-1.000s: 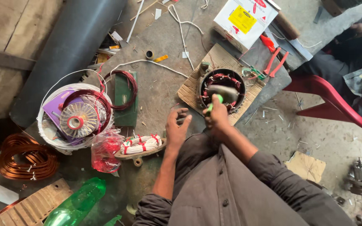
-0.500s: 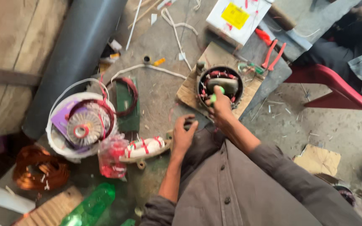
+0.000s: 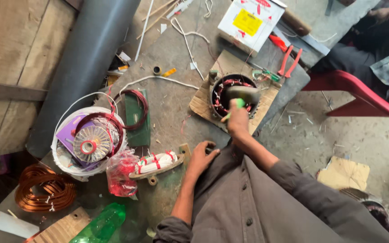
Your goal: The person works on a disassembled electrical motor stator, using a hammer to tap and adjust the copper windings. They also use pliers to manipulate the wires and occasionally pick up other tools from the cluttered workbench.
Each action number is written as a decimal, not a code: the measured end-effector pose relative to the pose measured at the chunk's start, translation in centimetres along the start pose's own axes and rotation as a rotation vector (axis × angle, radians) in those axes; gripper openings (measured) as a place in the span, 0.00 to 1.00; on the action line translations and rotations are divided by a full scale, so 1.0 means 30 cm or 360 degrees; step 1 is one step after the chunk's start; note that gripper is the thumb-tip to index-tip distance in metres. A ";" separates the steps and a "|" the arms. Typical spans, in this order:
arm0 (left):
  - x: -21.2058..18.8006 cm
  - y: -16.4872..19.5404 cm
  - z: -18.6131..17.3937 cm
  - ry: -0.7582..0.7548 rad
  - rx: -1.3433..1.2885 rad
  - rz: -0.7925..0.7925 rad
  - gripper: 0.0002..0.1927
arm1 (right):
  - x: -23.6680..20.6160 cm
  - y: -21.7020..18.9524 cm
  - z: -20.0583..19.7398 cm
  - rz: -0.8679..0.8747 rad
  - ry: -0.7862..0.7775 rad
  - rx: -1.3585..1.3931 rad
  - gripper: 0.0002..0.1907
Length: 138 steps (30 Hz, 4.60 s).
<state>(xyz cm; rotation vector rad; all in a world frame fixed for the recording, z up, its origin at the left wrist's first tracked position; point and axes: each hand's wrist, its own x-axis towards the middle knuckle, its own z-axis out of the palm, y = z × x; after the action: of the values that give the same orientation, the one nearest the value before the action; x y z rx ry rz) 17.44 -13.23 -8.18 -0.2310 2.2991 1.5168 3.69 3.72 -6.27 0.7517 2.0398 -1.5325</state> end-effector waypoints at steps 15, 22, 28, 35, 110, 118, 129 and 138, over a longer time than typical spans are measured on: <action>-0.014 -0.022 -0.032 0.0003 0.0271 0.0097 0.22 | -0.149 -0.296 -0.122 -0.1020 0.0109 -0.1523 0.25; -0.020 -0.017 -0.058 -0.0040 0.0373 0.0021 0.25 | -0.083 -0.170 -0.126 -0.0959 0.0143 -0.1323 0.26; -0.012 -0.013 -0.061 -0.0008 0.0396 0.0051 0.25 | -0.024 -0.030 -0.023 -0.0363 0.0146 -0.0048 0.40; -0.011 -0.015 -0.055 -0.0085 0.0437 0.0056 0.24 | -0.031 -0.044 0.021 0.0224 0.0044 0.0626 0.28; 0.595 0.866 -0.064 0.0186 0.1176 0.0198 0.22 | -0.199 -0.272 -0.860 -0.0676 0.0036 0.0273 0.20; 0.704 0.728 0.067 0.0280 0.1183 0.0298 0.18 | -0.218 -0.210 -0.884 -0.0539 0.0217 0.0431 0.24; 0.743 0.518 0.037 0.0563 -0.0396 0.0117 0.12 | -0.211 -0.195 -0.849 -0.0467 0.0151 0.0700 0.22; 0.370 0.592 0.005 0.0438 0.0251 0.0539 0.18 | -0.190 -0.158 -0.830 -0.0397 0.0175 0.0669 0.21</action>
<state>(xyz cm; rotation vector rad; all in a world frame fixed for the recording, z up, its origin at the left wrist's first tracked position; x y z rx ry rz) 1.34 -5.15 2.49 -0.0048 2.7769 1.5234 3.48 25.87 7.32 0.7670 1.9678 -2.1481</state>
